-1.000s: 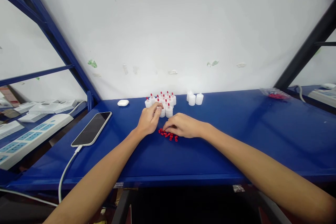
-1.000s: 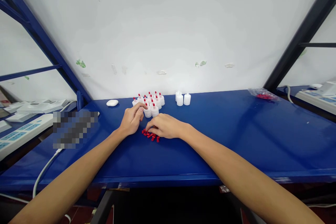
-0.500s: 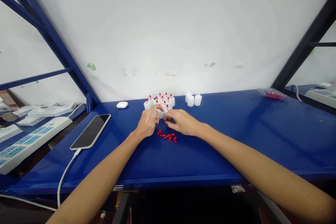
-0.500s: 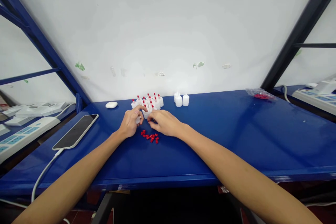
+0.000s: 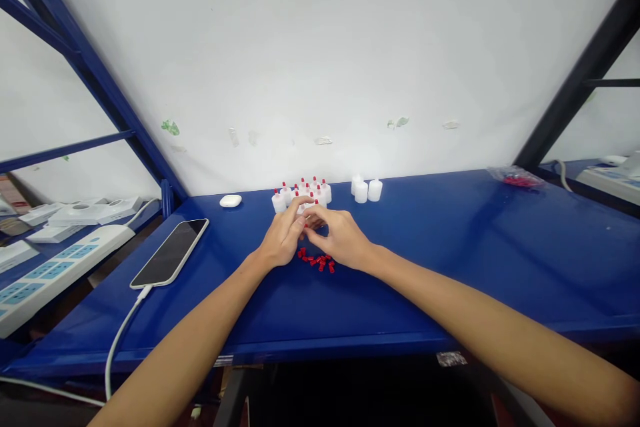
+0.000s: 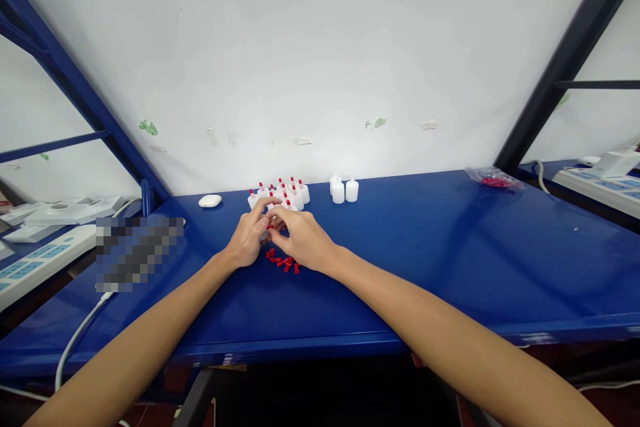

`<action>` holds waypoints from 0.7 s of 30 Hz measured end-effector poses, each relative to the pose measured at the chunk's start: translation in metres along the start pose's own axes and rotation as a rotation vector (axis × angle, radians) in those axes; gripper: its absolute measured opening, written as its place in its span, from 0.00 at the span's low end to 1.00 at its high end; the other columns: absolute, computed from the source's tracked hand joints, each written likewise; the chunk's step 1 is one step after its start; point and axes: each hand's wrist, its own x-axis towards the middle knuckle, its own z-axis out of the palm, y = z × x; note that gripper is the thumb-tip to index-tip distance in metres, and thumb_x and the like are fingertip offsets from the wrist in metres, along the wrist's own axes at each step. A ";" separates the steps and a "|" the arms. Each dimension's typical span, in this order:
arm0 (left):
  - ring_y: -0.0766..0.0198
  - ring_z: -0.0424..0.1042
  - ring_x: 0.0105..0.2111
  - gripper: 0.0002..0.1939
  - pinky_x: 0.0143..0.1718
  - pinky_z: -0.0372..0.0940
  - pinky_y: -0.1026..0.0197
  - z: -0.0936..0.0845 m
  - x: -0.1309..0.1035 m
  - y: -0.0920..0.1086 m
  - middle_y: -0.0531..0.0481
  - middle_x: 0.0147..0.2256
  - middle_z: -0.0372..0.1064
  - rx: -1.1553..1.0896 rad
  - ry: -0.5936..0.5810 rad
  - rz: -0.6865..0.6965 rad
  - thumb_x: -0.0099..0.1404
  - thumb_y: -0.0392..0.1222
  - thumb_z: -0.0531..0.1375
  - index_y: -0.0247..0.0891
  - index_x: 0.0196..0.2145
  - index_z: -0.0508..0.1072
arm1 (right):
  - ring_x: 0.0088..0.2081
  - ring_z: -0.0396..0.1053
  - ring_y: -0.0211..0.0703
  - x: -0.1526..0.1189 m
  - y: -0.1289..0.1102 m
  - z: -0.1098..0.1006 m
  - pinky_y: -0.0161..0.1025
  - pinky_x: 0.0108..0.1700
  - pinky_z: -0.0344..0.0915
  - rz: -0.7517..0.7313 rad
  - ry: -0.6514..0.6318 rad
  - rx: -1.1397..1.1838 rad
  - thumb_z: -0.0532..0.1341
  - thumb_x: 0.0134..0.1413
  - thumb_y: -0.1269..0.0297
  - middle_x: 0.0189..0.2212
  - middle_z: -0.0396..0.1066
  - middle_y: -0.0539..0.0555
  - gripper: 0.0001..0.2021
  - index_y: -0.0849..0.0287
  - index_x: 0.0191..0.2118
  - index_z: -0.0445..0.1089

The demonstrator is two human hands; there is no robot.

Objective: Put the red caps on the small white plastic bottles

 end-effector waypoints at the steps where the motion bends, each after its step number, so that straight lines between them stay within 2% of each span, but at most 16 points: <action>1: 0.64 0.67 0.22 0.22 0.30 0.60 0.63 0.000 0.000 0.001 0.55 0.25 0.68 0.012 -0.015 0.009 0.72 0.49 0.47 0.37 0.58 0.61 | 0.38 0.76 0.40 -0.001 0.000 0.001 0.37 0.44 0.70 0.000 0.012 0.017 0.59 0.55 0.75 0.36 0.76 0.50 0.12 0.56 0.45 0.67; 4: 0.64 0.68 0.25 0.20 0.31 0.60 0.63 -0.001 0.000 0.003 0.54 0.29 0.71 0.024 -0.043 0.047 0.68 0.43 0.52 0.37 0.55 0.63 | 0.39 0.76 0.41 -0.002 0.001 0.004 0.37 0.43 0.70 -0.011 0.030 0.029 0.60 0.52 0.76 0.38 0.75 0.50 0.15 0.55 0.45 0.63; 6: 0.67 0.65 0.23 0.21 0.29 0.59 0.64 -0.001 0.001 0.003 0.55 0.27 0.70 -0.005 -0.027 0.044 0.64 0.39 0.53 0.37 0.55 0.63 | 0.38 0.75 0.41 -0.003 -0.001 0.005 0.38 0.43 0.70 -0.016 0.032 0.038 0.59 0.51 0.76 0.38 0.74 0.51 0.14 0.56 0.44 0.62; 11: 0.72 0.57 0.16 0.27 0.21 0.54 0.69 0.001 0.004 0.001 0.61 0.21 0.65 -0.173 0.102 -0.090 0.59 0.33 0.52 0.39 0.57 0.60 | 0.35 0.70 0.41 -0.003 -0.006 0.004 0.39 0.40 0.67 -0.054 0.081 -0.079 0.59 0.53 0.74 0.33 0.71 0.51 0.07 0.57 0.37 0.63; 13: 0.73 0.56 0.14 0.28 0.18 0.53 0.70 0.001 0.006 -0.001 0.61 0.23 0.66 -0.289 0.192 -0.114 0.59 0.34 0.52 0.41 0.58 0.56 | 0.37 0.69 0.43 -0.004 -0.008 0.002 0.41 0.43 0.67 -0.071 0.086 -0.116 0.58 0.53 0.74 0.34 0.70 0.52 0.06 0.58 0.36 0.65; 16: 0.75 0.55 0.13 0.23 0.16 0.53 0.71 0.002 0.005 -0.004 0.58 0.27 0.69 -0.386 0.262 -0.115 0.64 0.39 0.53 0.42 0.56 0.53 | 0.47 0.69 0.45 -0.005 -0.009 -0.001 0.43 0.52 0.65 -0.124 0.000 -0.145 0.58 0.55 0.75 0.44 0.72 0.56 0.10 0.58 0.42 0.70; 18: 0.74 0.57 0.15 0.21 0.17 0.54 0.71 0.002 0.004 -0.005 0.57 0.29 0.69 -0.361 0.229 -0.097 0.67 0.45 0.53 0.42 0.55 0.54 | 0.51 0.67 0.46 -0.005 -0.009 -0.001 0.45 0.55 0.63 -0.171 -0.075 -0.183 0.57 0.57 0.75 0.50 0.71 0.57 0.11 0.57 0.44 0.71; 21: 0.74 0.59 0.17 0.22 0.18 0.56 0.70 0.004 0.003 -0.005 0.55 0.31 0.69 -0.314 0.132 -0.055 0.70 0.52 0.51 0.42 0.57 0.55 | 0.47 0.69 0.47 -0.005 -0.008 -0.001 0.45 0.51 0.64 -0.185 -0.137 -0.262 0.57 0.59 0.74 0.47 0.74 0.57 0.10 0.59 0.43 0.73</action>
